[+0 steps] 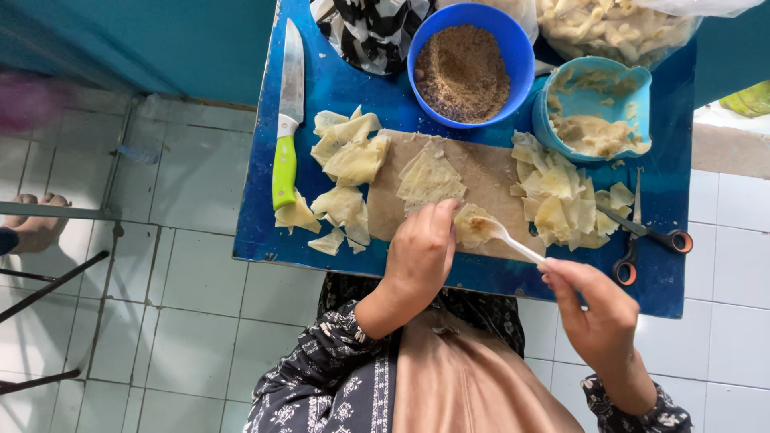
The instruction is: The person folds thin translucent pastry sheets on a cutting board, spooning brown sugar from a bowl onto some sheets and folding them over by hand, setting finished folded pieces aside on the table.
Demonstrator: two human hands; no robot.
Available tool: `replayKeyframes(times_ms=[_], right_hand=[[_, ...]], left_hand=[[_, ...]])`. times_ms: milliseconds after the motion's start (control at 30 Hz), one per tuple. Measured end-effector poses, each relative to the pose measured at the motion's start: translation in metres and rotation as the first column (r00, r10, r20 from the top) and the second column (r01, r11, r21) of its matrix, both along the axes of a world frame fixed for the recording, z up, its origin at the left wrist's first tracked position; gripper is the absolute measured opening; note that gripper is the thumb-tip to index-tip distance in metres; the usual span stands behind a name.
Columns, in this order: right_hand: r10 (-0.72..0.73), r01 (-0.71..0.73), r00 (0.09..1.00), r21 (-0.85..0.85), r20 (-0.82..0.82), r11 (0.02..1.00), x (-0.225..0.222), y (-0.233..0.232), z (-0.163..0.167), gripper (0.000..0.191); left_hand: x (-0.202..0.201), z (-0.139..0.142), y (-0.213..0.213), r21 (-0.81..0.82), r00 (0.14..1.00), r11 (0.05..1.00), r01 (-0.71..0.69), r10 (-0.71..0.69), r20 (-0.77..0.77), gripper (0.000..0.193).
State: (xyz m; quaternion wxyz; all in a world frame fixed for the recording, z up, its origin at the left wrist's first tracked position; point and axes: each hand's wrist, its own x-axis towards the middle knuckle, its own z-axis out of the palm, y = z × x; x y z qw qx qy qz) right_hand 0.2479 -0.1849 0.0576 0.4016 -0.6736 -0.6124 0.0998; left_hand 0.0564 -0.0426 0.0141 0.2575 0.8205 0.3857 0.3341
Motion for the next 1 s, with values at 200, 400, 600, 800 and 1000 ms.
replayKeyframes(times_ms=[200,400,600,800,1000], right_hand=[[0.293,-0.357,0.846,0.066,0.445,0.932,-0.001,0.005,0.016,0.029],[0.305,-0.433,0.774,0.112,0.555,0.894,-0.002,0.012,0.027,0.028],[0.073,-0.15,0.968,0.325,0.238,0.934,0.004,0.083,0.018,0.018],[0.032,-0.134,0.949,0.309,0.313,0.942,-0.001,0.187,0.032,0.028],[-0.013,-0.003,0.941,0.046,0.338,0.999,-0.003,0.123,0.029,0.008]], left_hand=[[0.001,0.006,-0.005,-0.053,0.998,0.999,0.001,0.003,0.067,0.037],[-0.002,0.01,-0.003,-0.205,0.967,0.973,0.107,-0.053,0.251,0.047],[0.002,0.003,-0.003,-0.269,0.947,0.949,0.166,-0.077,0.313,0.05],[0.005,0.003,-0.003,-0.111,0.973,0.988,0.111,-0.085,0.216,0.025],[0.001,0.003,-0.001,-0.125,0.969,0.981,0.151,-0.123,0.212,0.008]])
